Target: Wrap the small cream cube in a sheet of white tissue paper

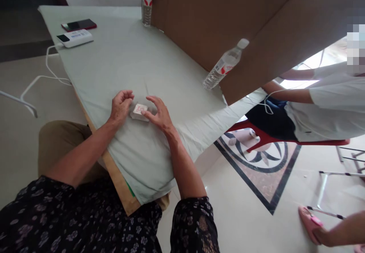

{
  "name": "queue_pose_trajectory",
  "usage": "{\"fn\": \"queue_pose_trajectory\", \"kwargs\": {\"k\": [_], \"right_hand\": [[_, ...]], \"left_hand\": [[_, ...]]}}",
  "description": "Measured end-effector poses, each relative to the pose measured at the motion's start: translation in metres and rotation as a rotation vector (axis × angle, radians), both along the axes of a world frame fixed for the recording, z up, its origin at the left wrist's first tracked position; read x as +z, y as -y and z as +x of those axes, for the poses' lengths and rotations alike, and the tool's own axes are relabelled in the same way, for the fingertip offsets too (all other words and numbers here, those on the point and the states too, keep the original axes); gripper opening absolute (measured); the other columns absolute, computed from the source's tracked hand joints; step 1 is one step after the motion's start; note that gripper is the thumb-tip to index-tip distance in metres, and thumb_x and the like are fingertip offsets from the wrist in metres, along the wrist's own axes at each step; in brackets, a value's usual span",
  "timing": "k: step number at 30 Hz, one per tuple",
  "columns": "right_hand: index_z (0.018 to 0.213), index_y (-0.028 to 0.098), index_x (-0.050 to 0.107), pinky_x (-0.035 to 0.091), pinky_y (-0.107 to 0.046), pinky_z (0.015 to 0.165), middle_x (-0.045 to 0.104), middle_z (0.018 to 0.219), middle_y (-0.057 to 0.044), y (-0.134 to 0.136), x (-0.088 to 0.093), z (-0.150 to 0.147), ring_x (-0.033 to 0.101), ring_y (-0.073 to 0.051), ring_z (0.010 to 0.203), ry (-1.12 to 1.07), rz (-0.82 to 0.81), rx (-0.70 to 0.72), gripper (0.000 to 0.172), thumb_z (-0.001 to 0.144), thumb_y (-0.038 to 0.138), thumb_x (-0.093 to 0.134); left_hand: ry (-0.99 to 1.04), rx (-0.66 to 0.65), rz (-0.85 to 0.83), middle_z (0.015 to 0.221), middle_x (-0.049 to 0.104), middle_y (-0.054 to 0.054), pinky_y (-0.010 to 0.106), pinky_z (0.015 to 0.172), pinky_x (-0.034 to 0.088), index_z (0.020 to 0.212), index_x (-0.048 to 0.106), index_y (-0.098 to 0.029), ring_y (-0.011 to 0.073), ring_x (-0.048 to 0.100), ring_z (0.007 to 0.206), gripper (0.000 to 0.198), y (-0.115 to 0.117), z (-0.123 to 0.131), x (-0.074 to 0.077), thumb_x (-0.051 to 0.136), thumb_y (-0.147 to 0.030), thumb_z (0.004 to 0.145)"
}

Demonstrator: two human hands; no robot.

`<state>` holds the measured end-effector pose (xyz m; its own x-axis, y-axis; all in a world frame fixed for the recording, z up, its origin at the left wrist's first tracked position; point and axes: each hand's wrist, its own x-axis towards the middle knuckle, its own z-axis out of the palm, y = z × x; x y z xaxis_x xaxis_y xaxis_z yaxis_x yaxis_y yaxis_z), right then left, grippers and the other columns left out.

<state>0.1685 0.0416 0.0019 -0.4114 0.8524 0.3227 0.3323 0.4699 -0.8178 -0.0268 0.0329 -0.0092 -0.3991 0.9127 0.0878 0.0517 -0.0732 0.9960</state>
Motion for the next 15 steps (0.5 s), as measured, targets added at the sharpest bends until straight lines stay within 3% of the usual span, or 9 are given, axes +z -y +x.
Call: {"fn": "queue_pose_trajectory", "kwargs": {"k": [3, 6, 9, 15], "right_hand": [[0.101, 0.029, 0.077, 0.046, -0.049, 0.116, 0.076, 0.129, -0.006, -0.008, 0.013, 0.002, 0.067, -0.027, 0.127, -0.066, -0.001, 0.05, 0.034, 0.09, 0.06, 0.073], [0.088, 0.027, 0.075, 0.046, -0.048, 0.116, 0.078, 0.122, -0.006, -0.014, 0.018, 0.001, 0.069, -0.025, 0.123, -0.116, -0.026, 0.093, 0.032, 0.089, 0.059, 0.076], [0.092, 0.027, 0.076, 0.047, -0.048, 0.116, 0.077, 0.126, -0.006, -0.013, 0.014, 0.001, 0.069, -0.026, 0.125, -0.096, -0.02, 0.108, 0.03, 0.086, 0.056, 0.08], [0.107, 0.032, 0.081, 0.051, -0.049, 0.112, 0.077, 0.128, -0.006, 0.005, 0.001, 0.01, 0.07, -0.027, 0.125, 0.073, 0.084, 0.018, 0.025, 0.09, 0.05, 0.078]], "left_hand": [[0.058, 0.055, -0.001, 0.098, 0.073, 0.005, 0.037, 0.098, 0.055, 0.103, 0.067, -0.019, 0.0202, 0.069, 0.097, 0.028, 0.004, 0.002, -0.007, 0.056, -0.02, 0.077], [0.092, 0.054, 0.014, 0.096, 0.073, 0.005, 0.036, 0.097, 0.056, 0.102, 0.068, -0.02, 0.02, 0.07, 0.096, 0.028, 0.008, 0.002, -0.007, 0.059, -0.023, 0.076], [0.109, -0.001, 0.02, 0.097, 0.074, 0.005, 0.034, 0.092, 0.057, 0.105, 0.068, -0.019, 0.0197, 0.07, 0.095, 0.031, 0.014, 0.005, -0.006, 0.063, -0.025, 0.075], [0.202, -0.154, -0.023, 0.109, 0.072, 0.007, 0.031, 0.082, 0.057, 0.133, 0.057, -0.02, 0.0176, 0.068, 0.092, 0.058, 0.026, 0.018, -0.011, 0.066, -0.022, 0.075]]}}
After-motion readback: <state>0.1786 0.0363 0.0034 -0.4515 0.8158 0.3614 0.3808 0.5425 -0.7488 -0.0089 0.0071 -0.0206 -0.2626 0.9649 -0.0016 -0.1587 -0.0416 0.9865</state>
